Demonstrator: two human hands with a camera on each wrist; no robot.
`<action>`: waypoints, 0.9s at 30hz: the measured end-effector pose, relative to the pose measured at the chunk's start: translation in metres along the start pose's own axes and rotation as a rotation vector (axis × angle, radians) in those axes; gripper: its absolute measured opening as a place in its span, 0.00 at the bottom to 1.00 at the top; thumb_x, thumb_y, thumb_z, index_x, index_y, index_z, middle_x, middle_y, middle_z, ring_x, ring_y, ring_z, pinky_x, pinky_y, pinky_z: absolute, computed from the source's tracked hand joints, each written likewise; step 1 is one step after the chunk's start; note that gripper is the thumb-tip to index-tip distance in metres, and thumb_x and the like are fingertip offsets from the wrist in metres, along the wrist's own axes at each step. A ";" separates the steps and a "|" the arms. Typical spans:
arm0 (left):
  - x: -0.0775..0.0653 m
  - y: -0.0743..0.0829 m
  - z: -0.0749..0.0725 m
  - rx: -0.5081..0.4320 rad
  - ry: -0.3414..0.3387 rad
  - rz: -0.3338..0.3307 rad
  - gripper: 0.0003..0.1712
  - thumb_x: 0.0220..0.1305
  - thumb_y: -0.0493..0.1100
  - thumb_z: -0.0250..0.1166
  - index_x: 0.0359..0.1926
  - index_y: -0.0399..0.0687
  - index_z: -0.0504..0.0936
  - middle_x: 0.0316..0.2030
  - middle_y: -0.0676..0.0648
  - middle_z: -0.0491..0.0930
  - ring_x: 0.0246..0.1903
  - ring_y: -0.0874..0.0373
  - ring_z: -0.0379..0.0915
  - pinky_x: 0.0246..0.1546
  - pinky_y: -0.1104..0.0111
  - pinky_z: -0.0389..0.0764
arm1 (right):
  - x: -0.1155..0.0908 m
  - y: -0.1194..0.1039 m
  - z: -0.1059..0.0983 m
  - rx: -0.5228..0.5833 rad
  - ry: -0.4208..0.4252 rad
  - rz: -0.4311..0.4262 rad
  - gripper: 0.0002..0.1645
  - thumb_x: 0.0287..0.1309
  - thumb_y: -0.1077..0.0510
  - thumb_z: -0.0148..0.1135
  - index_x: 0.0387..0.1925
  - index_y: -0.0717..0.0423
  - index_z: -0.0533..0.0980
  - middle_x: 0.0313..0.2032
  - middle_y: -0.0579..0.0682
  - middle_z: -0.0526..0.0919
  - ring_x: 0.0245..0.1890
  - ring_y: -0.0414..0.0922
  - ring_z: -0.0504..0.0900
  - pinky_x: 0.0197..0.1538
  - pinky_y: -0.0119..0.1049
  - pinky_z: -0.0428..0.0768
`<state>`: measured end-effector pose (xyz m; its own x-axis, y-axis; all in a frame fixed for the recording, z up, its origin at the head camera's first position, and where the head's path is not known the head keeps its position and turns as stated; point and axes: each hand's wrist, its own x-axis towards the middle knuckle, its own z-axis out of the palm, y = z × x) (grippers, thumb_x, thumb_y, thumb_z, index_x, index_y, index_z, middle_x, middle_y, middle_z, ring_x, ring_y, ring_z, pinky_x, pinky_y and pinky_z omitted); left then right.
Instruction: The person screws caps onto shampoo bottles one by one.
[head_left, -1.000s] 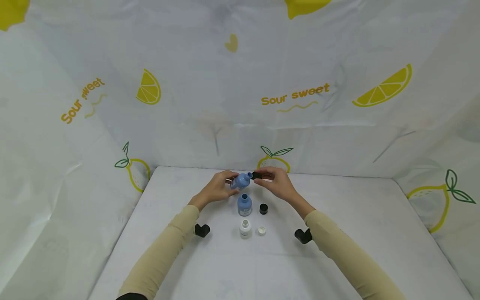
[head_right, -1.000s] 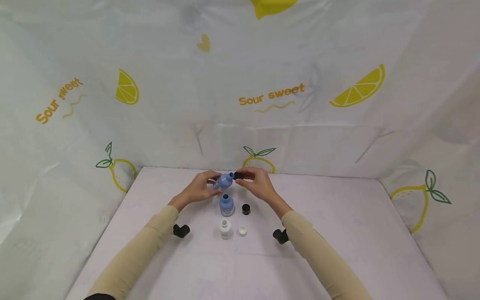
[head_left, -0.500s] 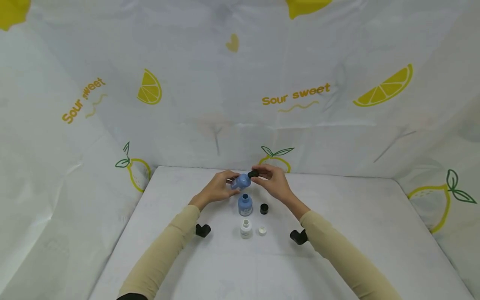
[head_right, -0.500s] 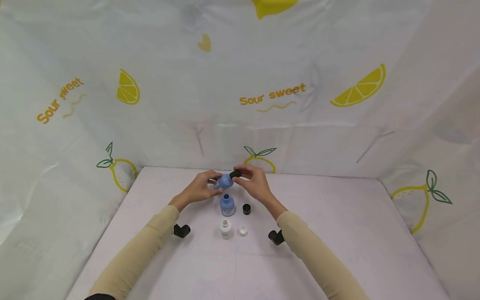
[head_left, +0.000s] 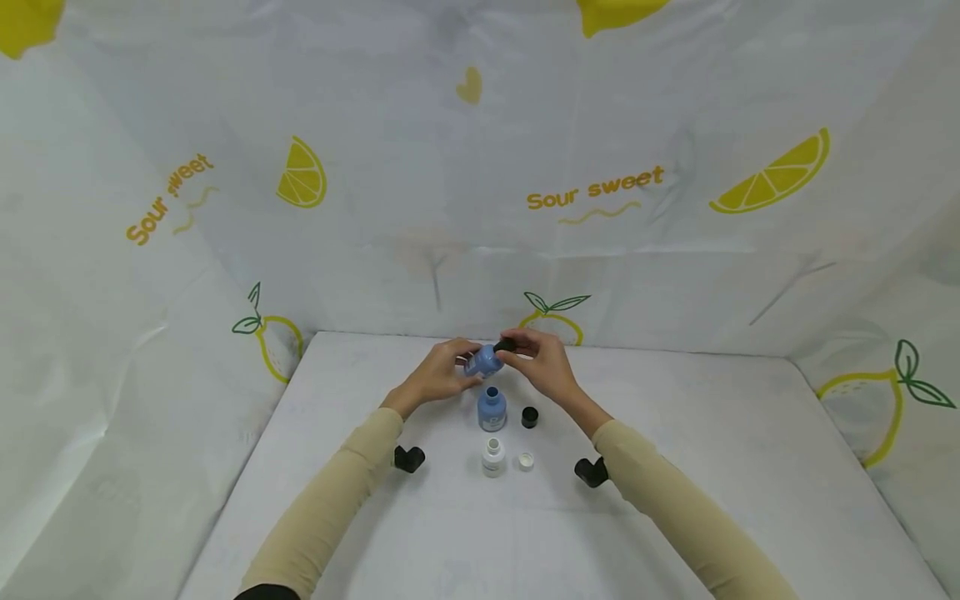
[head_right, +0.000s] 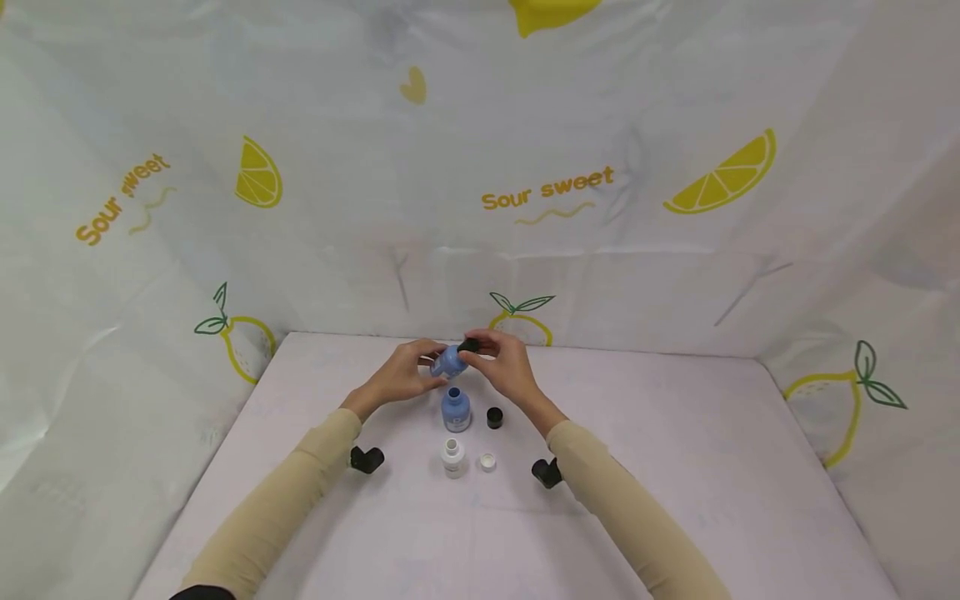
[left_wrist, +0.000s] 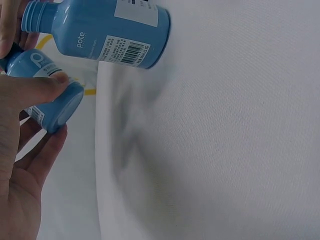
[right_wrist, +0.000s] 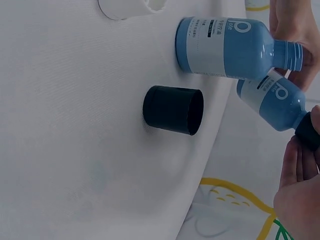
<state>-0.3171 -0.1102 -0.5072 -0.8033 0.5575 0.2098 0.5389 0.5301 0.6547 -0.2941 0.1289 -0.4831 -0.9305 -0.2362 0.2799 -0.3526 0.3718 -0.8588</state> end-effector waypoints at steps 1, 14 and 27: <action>0.000 0.000 0.000 -0.002 0.000 -0.001 0.34 0.65 0.35 0.78 0.69 0.31 0.79 0.61 0.36 0.84 0.58 0.43 0.86 0.64 0.59 0.91 | 0.000 0.000 0.000 -0.007 0.009 0.006 0.26 0.65 0.61 0.77 0.61 0.66 0.83 0.57 0.64 0.89 0.60 0.60 0.89 0.65 0.42 0.91; 0.000 0.001 0.003 0.004 -0.002 -0.001 0.34 0.65 0.36 0.78 0.70 0.33 0.78 0.62 0.36 0.83 0.60 0.43 0.86 0.66 0.59 0.90 | -0.001 0.004 0.006 -0.076 0.112 0.079 0.23 0.63 0.52 0.81 0.51 0.62 0.84 0.47 0.60 0.90 0.47 0.54 0.92 0.53 0.37 0.94; 0.001 -0.001 0.004 -0.017 0.003 -0.015 0.34 0.64 0.35 0.79 0.69 0.33 0.79 0.63 0.36 0.84 0.60 0.43 0.87 0.65 0.59 0.91 | -0.001 0.003 0.000 -0.014 0.041 0.067 0.29 0.64 0.54 0.80 0.60 0.65 0.82 0.56 0.63 0.88 0.56 0.58 0.91 0.61 0.42 0.93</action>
<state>-0.3171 -0.1076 -0.5101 -0.8118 0.5477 0.2024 0.5228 0.5275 0.6696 -0.2938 0.1299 -0.4858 -0.9553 -0.1735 0.2394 -0.2903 0.3983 -0.8701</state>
